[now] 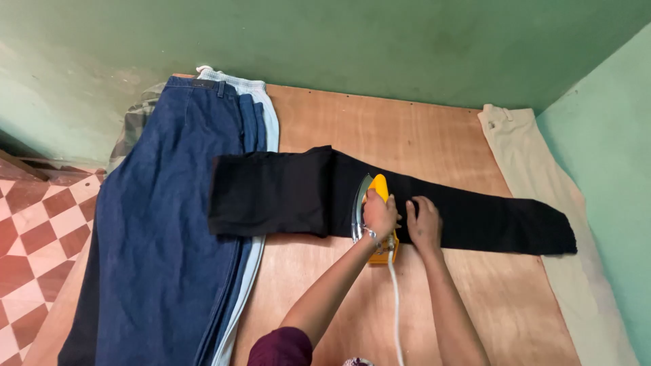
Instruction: The person irons a pair of black trousers and then a pair of blue jeans on a wooden board. They use a yellow iron to smooth the fabric, flip the jeans to iron the other side, and fold the jeans after ironing.
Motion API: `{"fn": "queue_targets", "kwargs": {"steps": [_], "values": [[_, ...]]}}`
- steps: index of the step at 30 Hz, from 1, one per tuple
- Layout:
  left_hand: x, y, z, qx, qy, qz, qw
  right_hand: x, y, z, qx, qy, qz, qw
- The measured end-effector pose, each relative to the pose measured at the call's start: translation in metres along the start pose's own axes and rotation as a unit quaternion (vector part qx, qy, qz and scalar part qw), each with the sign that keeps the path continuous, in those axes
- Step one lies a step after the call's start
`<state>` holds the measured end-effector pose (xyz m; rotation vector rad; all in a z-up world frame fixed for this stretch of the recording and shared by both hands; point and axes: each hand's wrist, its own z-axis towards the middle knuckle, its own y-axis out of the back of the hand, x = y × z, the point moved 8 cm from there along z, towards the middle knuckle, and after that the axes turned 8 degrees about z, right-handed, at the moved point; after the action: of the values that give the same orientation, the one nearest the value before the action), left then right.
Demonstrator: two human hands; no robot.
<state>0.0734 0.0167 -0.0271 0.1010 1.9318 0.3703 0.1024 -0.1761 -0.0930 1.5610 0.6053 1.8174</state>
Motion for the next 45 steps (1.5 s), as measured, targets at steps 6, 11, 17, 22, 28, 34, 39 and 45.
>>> {"fn": "queue_targets", "kwargs": {"steps": [6, 11, 17, 22, 28, 34, 39, 45], "values": [[-0.019, -0.014, 0.056, -0.131, -0.09, 0.141, 0.977, 0.021, 0.05, -0.015, -0.05, -0.023, -0.181, 0.982], [-0.011, 0.003, 0.017, -0.023, -0.064, 0.159, 0.985, 0.015, 0.043, -0.018, -0.039, -0.034, -0.194, 0.98], [-0.021, 0.016, -0.033, 0.011, -0.147, 0.163, 0.975, 0.011, 0.04, -0.016, -0.042, -0.033, -0.203, 0.978], [-0.05, 0.007, -0.01, -0.015, -0.168, 0.142, 0.976, 0.009, 0.038, -0.015, -0.028, -0.046, -0.212, 0.976], [-0.058, -0.012, 0.018, 0.001, -0.132, 0.151, 0.98, 0.008, 0.038, -0.014, -0.025, -0.047, -0.204, 0.977], [-0.034, -0.017, -0.002, 0.023, -0.152, 0.197, 0.968, 0.008, 0.041, -0.013, -0.028, -0.045, -0.21, 0.976], [-0.04, -0.025, 0.013, 0.038, -0.138, 0.186, 0.972, 0.009, 0.037, -0.014, -0.035, -0.041, -0.212, 0.976], [-0.061, -0.038, 0.034, 0.008, -0.14, 0.207, 0.968, 0.007, 0.039, -0.012, -0.036, -0.033, -0.224, 0.973]]}}
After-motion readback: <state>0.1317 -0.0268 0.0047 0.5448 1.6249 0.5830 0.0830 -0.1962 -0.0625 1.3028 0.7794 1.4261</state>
